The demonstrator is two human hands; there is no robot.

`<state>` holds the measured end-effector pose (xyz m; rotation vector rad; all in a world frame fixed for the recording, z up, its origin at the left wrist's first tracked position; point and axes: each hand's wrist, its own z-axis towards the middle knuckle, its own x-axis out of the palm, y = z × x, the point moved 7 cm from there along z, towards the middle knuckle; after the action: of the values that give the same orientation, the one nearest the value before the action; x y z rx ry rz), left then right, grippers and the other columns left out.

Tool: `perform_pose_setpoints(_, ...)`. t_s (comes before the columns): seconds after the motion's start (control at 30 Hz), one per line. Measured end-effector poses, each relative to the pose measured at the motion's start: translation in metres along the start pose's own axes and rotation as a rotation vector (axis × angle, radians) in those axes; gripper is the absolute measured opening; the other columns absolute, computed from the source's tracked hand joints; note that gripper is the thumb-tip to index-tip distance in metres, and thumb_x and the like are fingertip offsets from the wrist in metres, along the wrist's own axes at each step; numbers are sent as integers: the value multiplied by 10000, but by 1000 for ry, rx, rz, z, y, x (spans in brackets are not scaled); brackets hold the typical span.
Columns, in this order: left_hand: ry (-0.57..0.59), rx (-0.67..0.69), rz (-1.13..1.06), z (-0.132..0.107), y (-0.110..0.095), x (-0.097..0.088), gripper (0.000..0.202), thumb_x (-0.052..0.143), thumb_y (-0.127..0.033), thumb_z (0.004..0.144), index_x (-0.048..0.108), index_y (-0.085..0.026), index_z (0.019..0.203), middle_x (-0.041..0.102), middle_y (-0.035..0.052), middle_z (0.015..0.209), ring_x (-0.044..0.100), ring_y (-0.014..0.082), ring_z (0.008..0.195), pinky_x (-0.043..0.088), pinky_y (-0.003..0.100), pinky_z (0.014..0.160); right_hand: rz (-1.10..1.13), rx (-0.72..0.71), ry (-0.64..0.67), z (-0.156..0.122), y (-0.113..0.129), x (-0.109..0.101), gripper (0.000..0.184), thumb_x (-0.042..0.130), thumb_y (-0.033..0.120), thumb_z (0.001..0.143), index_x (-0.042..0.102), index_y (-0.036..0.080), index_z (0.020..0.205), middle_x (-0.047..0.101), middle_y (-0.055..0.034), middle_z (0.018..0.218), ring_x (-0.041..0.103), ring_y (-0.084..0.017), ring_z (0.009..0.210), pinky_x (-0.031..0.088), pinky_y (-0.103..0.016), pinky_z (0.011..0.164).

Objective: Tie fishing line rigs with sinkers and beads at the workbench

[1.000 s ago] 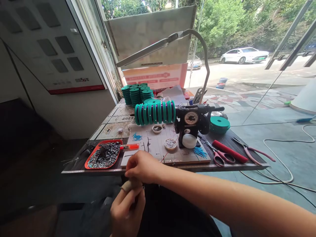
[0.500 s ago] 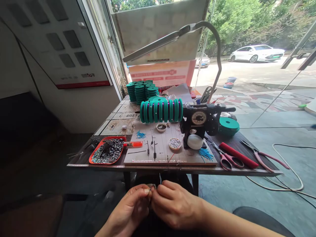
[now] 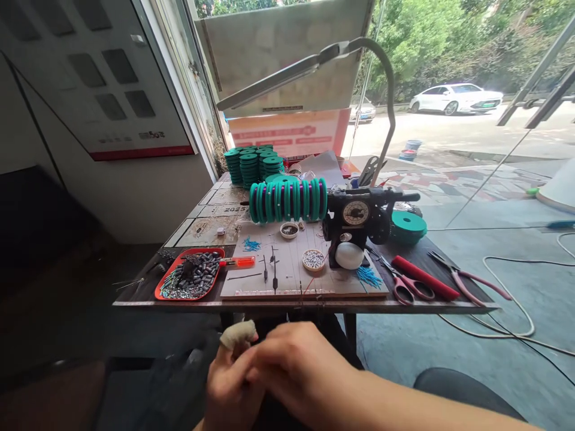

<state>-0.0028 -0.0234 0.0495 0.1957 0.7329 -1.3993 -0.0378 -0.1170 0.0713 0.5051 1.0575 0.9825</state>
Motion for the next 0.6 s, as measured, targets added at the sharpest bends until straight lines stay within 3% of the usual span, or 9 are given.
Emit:
perform_pose_setpoints(0.07,-118,111,146,-6,-5,-5,157,534,-103,792,630,-152,906,601,90,886,605,124,740,484,208,677,167,353,163,20,-16,-2,216,580,196,830,560,107,634,442,28,528,361,-57,502,283,-183,456)
perform_pose_setpoints(0.13,-174,136,278,-10,-4,-6,206,595,-65,744,625,-155,927,623,89,868,617,145,762,482,231,702,386,629,290,36,-27,-1,189,566,173,844,555,98,670,505,26,546,424,-45,474,323,-155,443)
perform_pose_setpoints(0.27,-200,177,337,-11,-3,-4,188,631,-90,737,625,-167,909,662,50,770,620,150,695,477,257,680,410,722,351,70,-40,1,281,528,158,875,503,95,603,505,28,507,406,-31,402,300,-145,391)
perform_pose_setpoints(0.4,-171,164,208,-3,-6,-5,208,611,-24,725,620,-145,895,662,56,760,611,126,667,472,222,664,320,724,393,77,-45,9,255,557,152,850,522,98,603,499,19,500,435,-60,425,312,-176,410)
perform_pose_setpoints(0.47,-80,-88,-9,4,8,-3,113,581,-43,752,623,-142,787,641,50,763,600,96,674,460,174,642,217,681,317,69,-43,2,201,564,166,850,549,100,661,509,9,549,442,-72,491,324,-196,476)
perform_pose_setpoints(0.57,147,-836,-619,-9,41,21,150,599,-221,758,589,-126,643,551,20,671,495,51,576,368,145,508,-47,442,96,44,-31,-19,105,565,149,854,569,111,756,527,-18,689,420,-102,644,316,-245,616)
perform_pose_setpoints(0.6,212,-1083,-828,-19,43,31,184,631,-276,718,575,-123,632,475,-9,580,397,34,494,291,153,448,-250,131,38,35,-12,-23,162,506,135,880,561,109,729,527,-33,693,414,-118,654,309,-260,611)
